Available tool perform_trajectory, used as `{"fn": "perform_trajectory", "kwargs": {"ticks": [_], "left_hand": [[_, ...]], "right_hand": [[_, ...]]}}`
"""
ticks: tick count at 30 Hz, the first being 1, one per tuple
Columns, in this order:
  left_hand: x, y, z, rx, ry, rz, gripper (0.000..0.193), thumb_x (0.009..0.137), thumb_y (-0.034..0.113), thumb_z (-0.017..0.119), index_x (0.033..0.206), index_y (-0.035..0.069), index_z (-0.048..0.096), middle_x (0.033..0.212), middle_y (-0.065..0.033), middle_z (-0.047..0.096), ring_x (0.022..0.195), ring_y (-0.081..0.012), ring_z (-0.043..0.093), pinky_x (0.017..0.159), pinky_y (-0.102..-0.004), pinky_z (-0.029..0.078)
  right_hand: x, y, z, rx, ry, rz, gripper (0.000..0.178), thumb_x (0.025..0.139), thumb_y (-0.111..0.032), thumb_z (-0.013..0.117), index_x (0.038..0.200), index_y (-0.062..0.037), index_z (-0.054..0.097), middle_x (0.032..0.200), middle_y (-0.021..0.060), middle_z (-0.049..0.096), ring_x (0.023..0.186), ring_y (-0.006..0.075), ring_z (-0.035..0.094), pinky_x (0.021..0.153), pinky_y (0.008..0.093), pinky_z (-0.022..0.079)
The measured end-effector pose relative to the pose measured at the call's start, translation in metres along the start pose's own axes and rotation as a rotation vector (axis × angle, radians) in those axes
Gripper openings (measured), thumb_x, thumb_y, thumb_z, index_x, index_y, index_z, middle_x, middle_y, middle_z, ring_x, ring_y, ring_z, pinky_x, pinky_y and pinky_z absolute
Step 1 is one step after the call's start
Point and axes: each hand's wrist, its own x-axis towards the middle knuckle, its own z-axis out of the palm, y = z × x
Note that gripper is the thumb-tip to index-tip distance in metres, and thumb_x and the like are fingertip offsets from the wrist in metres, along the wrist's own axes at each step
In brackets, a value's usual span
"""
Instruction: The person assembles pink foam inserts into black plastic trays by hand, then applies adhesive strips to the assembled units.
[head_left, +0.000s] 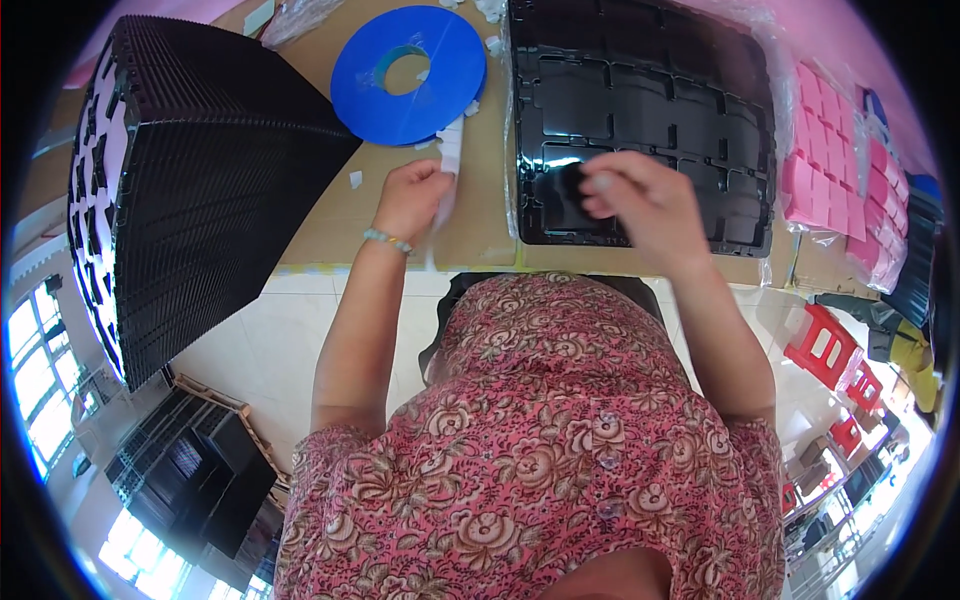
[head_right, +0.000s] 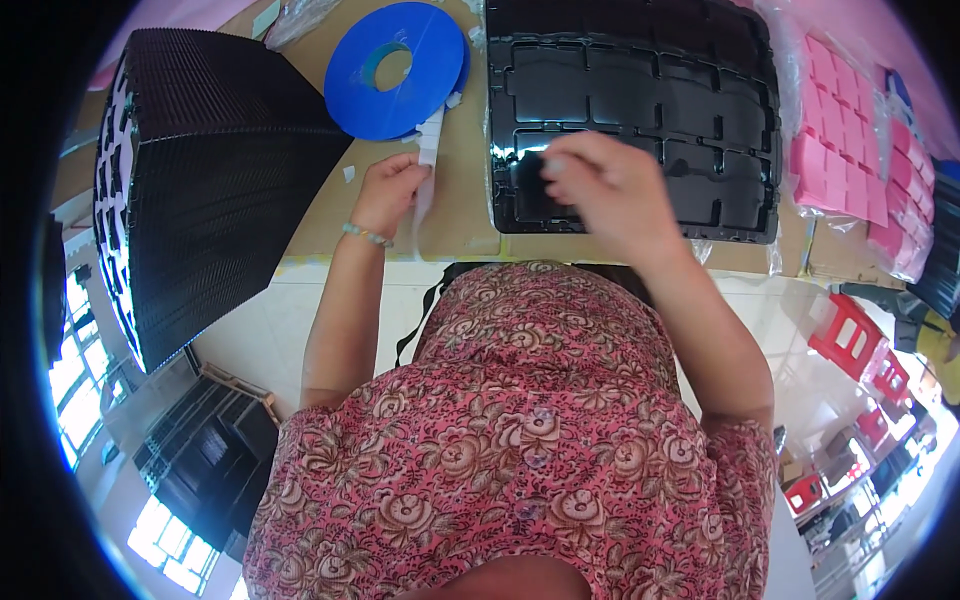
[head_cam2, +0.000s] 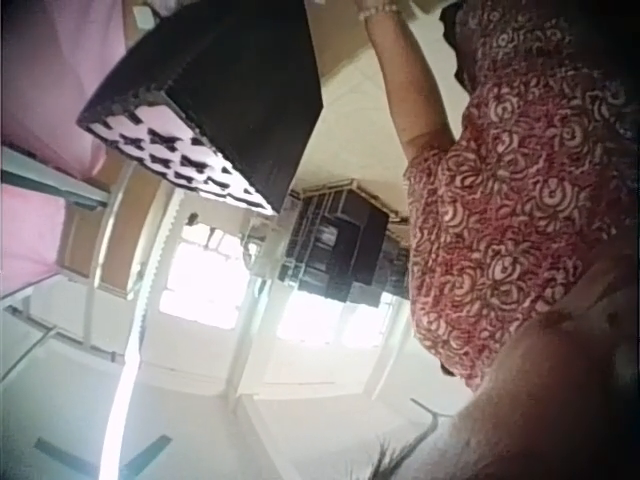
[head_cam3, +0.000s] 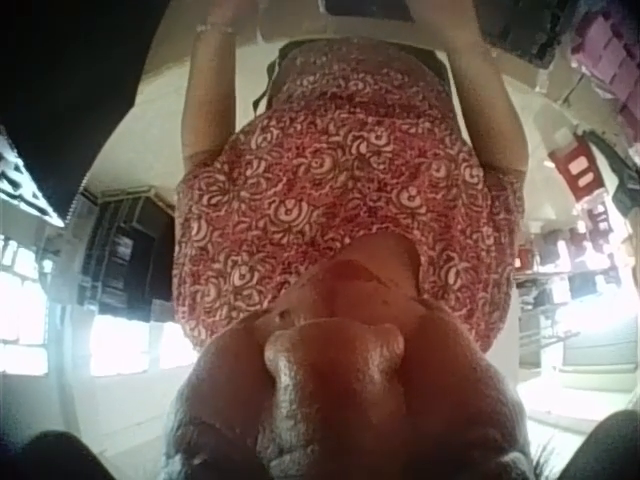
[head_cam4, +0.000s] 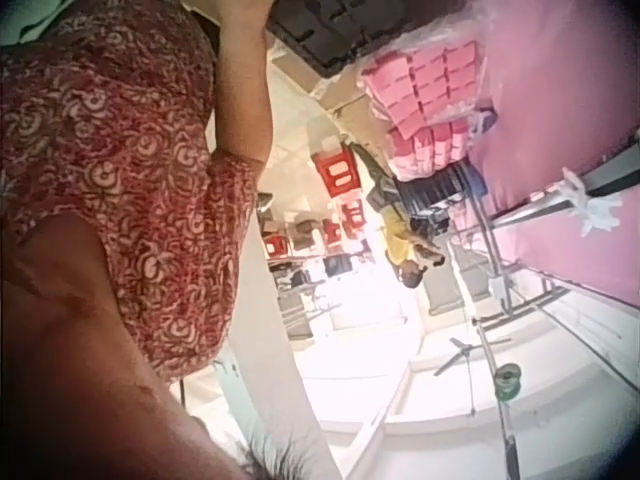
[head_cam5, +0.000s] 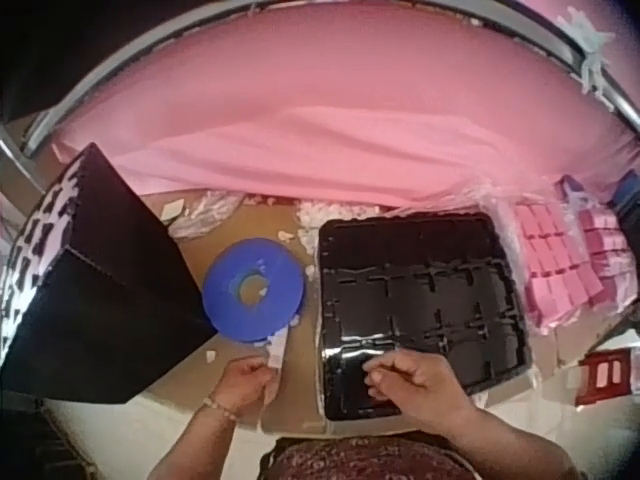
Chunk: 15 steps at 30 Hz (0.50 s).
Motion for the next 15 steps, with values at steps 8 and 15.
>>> {"fn": "perform_trajectory", "kwargs": {"ticks": [8, 15], "left_hand": [[-0.077, 0.047, 0.019, -0.725, -0.49, 0.015, 0.025, 0.086, 0.004, 0.054, 0.109, -0.003, 0.06, 0.092, -0.012, 0.068, 0.077, -0.0183, 0.066, 0.073, -0.0321, 0.053], [-0.036, 0.006, 0.024, -0.97, -0.426, -0.343, 0.055, 0.095, 0.053, 0.047, 0.096, 0.0, 0.062, 0.088, -0.0132, 0.068, 0.079, -0.0239, 0.069, 0.074, -0.0355, 0.057]], "right_hand": [[0.025, 0.007, 0.066, 0.087, -0.158, 0.268, 0.037, 0.092, -0.01, 0.057, 0.127, 0.0016, 0.05, 0.1, 0.0116, 0.064, 0.087, 0.0161, 0.065, 0.073, 0.0287, 0.055], [0.017, 0.013, 0.078, 0.332, -0.049, 0.272, 0.053, 0.089, 0.002, 0.053, 0.14, 0.0028, 0.036, 0.102, 0.0124, 0.062, 0.084, 0.0174, 0.063, 0.075, 0.0303, 0.053]]}}
